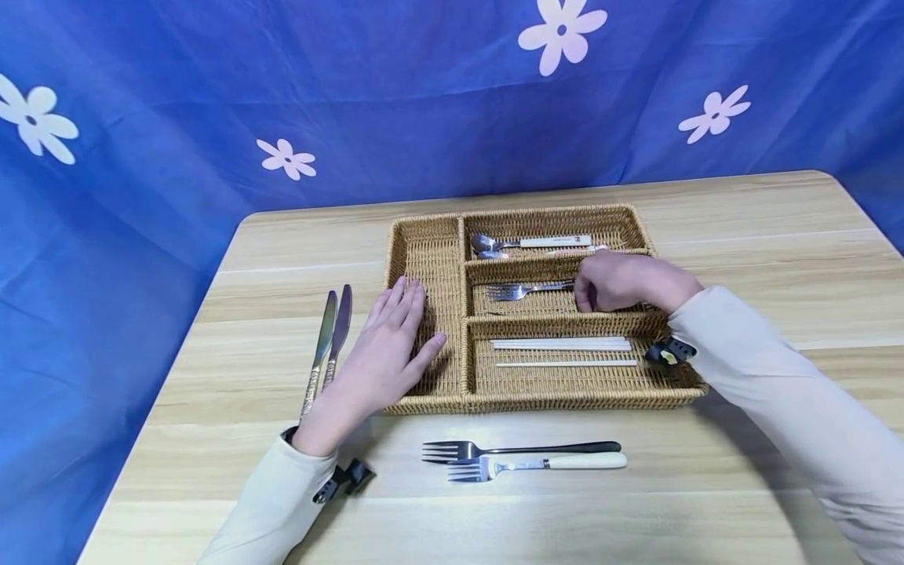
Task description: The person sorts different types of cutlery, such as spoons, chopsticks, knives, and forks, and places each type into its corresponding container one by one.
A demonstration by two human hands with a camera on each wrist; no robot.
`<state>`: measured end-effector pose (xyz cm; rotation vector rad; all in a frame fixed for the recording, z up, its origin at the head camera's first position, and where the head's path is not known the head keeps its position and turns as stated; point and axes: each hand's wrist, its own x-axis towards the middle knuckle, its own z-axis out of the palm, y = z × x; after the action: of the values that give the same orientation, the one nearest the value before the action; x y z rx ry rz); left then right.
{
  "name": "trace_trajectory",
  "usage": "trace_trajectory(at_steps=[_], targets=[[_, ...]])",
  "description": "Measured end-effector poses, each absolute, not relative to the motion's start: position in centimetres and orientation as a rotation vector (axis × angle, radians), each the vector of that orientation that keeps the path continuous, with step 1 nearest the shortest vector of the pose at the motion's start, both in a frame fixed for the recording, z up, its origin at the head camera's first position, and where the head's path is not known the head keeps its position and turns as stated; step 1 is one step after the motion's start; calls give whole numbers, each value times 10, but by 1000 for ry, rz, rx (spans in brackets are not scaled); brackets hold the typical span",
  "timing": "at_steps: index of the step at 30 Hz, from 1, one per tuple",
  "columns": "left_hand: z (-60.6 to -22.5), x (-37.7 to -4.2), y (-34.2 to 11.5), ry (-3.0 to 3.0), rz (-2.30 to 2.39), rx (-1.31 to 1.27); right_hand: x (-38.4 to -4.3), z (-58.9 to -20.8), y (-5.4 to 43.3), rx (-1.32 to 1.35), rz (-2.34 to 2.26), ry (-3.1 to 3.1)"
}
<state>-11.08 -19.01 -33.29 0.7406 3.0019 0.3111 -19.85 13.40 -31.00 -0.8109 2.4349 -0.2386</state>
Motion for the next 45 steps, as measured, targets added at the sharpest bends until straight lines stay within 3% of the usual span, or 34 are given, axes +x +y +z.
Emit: trace_trajectory(at_steps=[13, 23, 31, 37, 45], targets=[[-333, -111, -189, 3010, 307, 742, -187, -297, 139, -731, -306, 2557], [-331, -111, -190, 3010, 316, 732, -97, -258, 132, -1117, -508, 3015], [-333, -112, -189, 3017, 316, 750, -23, -308, 124, -1312, -558, 2986], [-333, -112, -189, 3016, 325, 753, -7, -340, 122, -1277, -486, 2940], [-332, -111, -189, 3008, 330, 728, 3, -353, 112, -1241, -415, 2920]])
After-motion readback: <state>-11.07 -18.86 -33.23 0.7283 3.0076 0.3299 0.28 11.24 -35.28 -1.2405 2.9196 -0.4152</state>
